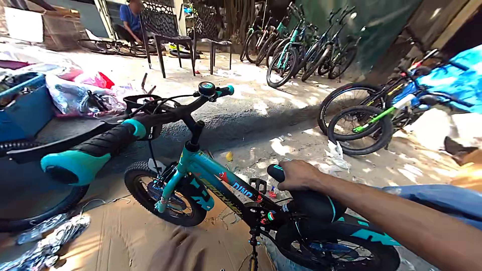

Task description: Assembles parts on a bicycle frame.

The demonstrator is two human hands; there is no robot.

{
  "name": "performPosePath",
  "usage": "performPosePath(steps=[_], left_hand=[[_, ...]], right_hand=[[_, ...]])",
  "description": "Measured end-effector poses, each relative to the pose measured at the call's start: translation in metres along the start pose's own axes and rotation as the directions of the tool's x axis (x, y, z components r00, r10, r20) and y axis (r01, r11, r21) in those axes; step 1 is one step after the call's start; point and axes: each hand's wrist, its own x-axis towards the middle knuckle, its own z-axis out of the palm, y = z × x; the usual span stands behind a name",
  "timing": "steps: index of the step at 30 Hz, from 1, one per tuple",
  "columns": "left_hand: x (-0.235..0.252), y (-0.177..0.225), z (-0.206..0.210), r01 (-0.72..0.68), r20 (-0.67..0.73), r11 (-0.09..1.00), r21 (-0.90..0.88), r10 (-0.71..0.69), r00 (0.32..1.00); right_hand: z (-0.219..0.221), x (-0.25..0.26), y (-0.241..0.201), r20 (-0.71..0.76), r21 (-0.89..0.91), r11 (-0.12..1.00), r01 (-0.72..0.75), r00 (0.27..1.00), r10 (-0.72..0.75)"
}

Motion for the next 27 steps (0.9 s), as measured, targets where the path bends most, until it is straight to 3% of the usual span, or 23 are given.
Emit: performPosePath(steps=[2,3,5,6,8,10,11,12,13,15,17,18,20,21,22,23,24,25,26,27], left_hand=[[0.090,0.042,0.058,-0.282,-0.043,0.955,0.086,0.287,0.957],[0.127,0.059,0.083,-0.347,0.034,0.930,0.124,0.346,0.938],[0.177,0.080,0.117,-0.386,0.262,0.913,0.134,0.343,0.902],[0.192,0.084,0.127,-0.384,0.292,0.913,0.135,0.334,0.896],[0.203,0.082,0.134,-0.357,0.260,0.922,0.148,0.312,0.914],[0.199,0.079,0.139,-0.322,0.242,0.937,0.133,0.285,0.927],[0.199,0.077,0.139,-0.326,0.234,0.936,0.136,0.290,0.928],[0.204,0.071,0.138,-0.339,0.170,0.925,0.169,0.312,0.935],[0.211,0.064,0.138,-0.345,0.083,0.914,0.214,0.335,0.938],[0.190,0.065,0.142,-0.329,0.090,0.922,0.202,0.317,0.944],[0.192,0.062,0.141,-0.323,0.109,0.921,0.218,0.305,0.946],[0.196,0.060,0.140,-0.310,0.096,0.923,0.227,0.295,0.951],[0.186,0.066,0.144,-0.304,0.099,0.927,0.220,0.289,0.952],[0.192,0.064,0.143,-0.313,0.068,0.921,0.231,0.306,0.950],[0.198,0.061,0.144,-0.317,0.043,0.921,0.228,0.315,0.948],[0.190,0.063,0.146,-0.311,0.068,0.929,0.202,0.303,0.950],[0.183,0.065,0.147,-0.309,0.094,0.932,0.190,0.296,0.951],[0.187,0.066,0.147,-0.312,0.086,0.929,0.200,0.301,0.950],[0.193,0.065,0.146,-0.312,0.059,0.925,0.219,0.306,0.950],[0.192,0.068,0.146,-0.306,0.047,0.924,0.228,0.304,0.952]], right_hand=[[0.003,0.008,0.007,0.051,0.120,0.993,0.011,0.999,-0.017],[0.001,0.010,0.008,0.085,0.154,0.988,-0.001,0.996,-0.012],[-0.002,0.006,0.007,0.122,0.163,0.987,-0.006,0.992,-0.014],[-0.006,0.000,0.003,0.127,0.136,0.990,0.031,0.991,-0.048],[-0.006,-0.026,-0.010,0.118,0.025,0.959,0.284,0.951,-0.285],[0.006,-0.055,-0.014,0.097,-0.091,0.814,0.573,0.819,-0.566],[0.011,-0.060,-0.013,0.046,-0.130,0.770,0.625,0.779,-0.625],[0.008,-0.056,-0.016,-0.001,-0.157,0.768,0.621,0.778,-0.629],[-0.001,-0.043,-0.021,-0.026,-0.158,0.817,0.554,0.825,-0.565],[-0.019,-0.018,-0.027,0.168,0.015,0.981,0.194,0.967,-0.194],[-0.025,0.031,-0.004,0.276,0.145,0.980,-0.137,0.957,0.093],[-0.028,0.049,0.004,0.284,0.180,0.965,-0.190,0.949,0.134],[-0.019,0.027,-0.001,0.258,0.123,0.989,-0.082,0.965,0.048],[-0.026,0.002,-0.014,0.227,0.035,0.994,0.104,0.968,-0.109],[-0.027,-0.024,-0.026,0.189,-0.094,0.935,0.342,0.928,-0.320],[-0.016,-0.052,-0.029,0.177,-0.175,0.828,0.532,0.845,-0.505],[-0.006,-0.069,-0.027,0.141,-0.218,0.741,0.635,0.772,-0.620],[-0.007,-0.069,-0.025,0.116,-0.233,0.728,0.645,0.762,-0.637],[-0.019,-0.058,-0.025,0.107,-0.213,0.798,0.564,0.825,-0.554],[-0.032,-0.041,-0.023,0.155,-0.136,0.911,0.388,0.917,-0.368]])
